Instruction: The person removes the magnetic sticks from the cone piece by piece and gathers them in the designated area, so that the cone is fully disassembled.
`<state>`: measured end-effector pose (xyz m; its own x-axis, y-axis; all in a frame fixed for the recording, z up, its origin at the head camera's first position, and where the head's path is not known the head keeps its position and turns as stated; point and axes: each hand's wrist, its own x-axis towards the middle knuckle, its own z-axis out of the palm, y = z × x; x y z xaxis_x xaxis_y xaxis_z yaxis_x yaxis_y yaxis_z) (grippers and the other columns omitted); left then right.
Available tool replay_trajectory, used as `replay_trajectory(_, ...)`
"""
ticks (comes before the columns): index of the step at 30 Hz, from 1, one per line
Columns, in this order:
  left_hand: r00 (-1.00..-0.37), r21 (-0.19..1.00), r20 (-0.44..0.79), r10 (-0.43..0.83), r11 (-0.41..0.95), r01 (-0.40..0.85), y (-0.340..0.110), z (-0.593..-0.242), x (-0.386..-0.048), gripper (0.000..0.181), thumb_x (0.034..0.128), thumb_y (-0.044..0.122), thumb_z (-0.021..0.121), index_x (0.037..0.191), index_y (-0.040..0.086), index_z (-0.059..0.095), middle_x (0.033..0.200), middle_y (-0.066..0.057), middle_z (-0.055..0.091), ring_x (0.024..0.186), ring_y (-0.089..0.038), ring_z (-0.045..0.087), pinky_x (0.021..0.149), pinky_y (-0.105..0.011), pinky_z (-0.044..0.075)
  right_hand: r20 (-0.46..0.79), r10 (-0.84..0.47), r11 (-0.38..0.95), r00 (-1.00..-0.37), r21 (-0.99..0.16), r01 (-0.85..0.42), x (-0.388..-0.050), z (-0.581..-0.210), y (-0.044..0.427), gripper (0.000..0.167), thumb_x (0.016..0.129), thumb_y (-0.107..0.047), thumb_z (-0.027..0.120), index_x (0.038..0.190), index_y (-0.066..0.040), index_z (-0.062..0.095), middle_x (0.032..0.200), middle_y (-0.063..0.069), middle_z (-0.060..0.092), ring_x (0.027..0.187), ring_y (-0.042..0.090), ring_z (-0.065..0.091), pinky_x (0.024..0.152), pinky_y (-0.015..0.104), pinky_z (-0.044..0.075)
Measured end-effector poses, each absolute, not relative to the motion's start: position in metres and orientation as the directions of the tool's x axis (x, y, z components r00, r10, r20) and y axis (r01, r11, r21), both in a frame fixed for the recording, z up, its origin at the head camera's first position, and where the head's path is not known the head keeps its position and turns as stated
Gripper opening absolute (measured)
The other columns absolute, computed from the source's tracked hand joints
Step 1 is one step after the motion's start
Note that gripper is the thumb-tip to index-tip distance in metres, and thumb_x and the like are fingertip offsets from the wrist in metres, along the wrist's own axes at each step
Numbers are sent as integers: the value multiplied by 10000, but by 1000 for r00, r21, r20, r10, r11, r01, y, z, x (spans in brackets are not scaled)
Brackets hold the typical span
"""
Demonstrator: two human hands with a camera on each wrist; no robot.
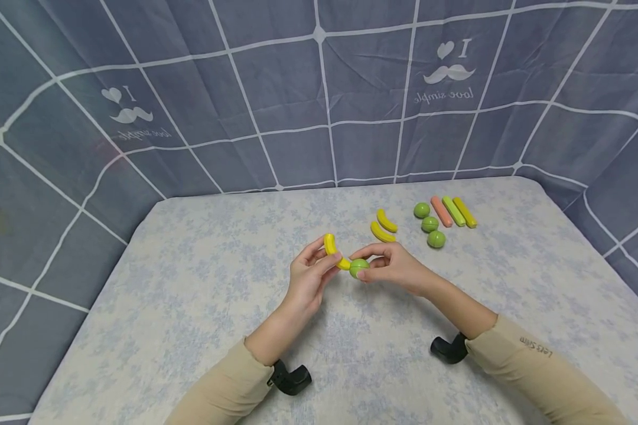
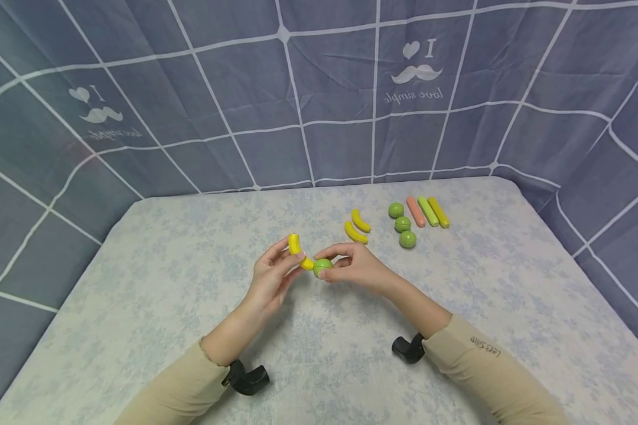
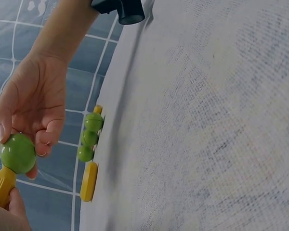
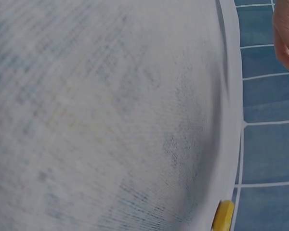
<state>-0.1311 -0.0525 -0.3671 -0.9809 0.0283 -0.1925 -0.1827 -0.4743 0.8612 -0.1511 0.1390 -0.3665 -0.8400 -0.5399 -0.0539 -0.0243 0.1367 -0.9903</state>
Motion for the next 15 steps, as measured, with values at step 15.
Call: replay_trajectory(15,-988,891,-144,46,-429,-150,-57,-368,-127,476,825,-82,621,1284,10,535,995,-67,512,795,-130,612,748,-233,526,-24,-611,117,-791,-991,-60,-152,-366,139,419,826,-99,700,1177,90,572,875,33,636,698,123,633,727,424,526)
